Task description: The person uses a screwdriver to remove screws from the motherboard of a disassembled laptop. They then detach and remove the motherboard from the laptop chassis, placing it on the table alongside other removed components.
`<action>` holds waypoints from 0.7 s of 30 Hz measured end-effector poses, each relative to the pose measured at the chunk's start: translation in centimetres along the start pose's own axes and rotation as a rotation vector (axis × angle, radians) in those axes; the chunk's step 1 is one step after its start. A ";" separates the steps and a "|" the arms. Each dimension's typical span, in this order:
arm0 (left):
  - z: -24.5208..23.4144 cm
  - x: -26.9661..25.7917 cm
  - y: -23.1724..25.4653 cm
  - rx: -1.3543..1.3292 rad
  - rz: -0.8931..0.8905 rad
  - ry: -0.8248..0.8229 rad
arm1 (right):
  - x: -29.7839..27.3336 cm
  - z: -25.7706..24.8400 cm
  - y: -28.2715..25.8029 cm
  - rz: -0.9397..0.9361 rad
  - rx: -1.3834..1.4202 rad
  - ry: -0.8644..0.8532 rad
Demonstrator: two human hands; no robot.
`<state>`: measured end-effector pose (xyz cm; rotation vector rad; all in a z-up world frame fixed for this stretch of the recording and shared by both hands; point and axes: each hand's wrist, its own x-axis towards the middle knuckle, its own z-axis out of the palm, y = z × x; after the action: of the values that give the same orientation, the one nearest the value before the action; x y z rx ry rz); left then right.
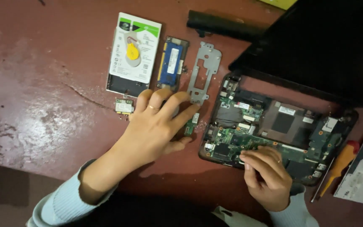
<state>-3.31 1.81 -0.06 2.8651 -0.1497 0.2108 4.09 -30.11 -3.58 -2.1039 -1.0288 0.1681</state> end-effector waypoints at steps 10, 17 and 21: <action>-0.6 0.1 2.5 -0.117 0.041 -0.025 | 1.3 -5.3 0.9 0.018 -0.148 -0.088; 0.4 -1.7 4.9 -0.136 -0.051 0.010 | -1.2 -13.1 6.3 -0.027 -0.478 0.059; 2.5 -2.9 6.7 -0.034 -0.050 0.137 | -3.2 -13.1 6.9 0.134 -0.480 0.117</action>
<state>-6.65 -5.02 -1.18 2.8050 -0.0550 0.3897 11.77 -42.67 0.03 -2.5812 -0.9221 -0.1519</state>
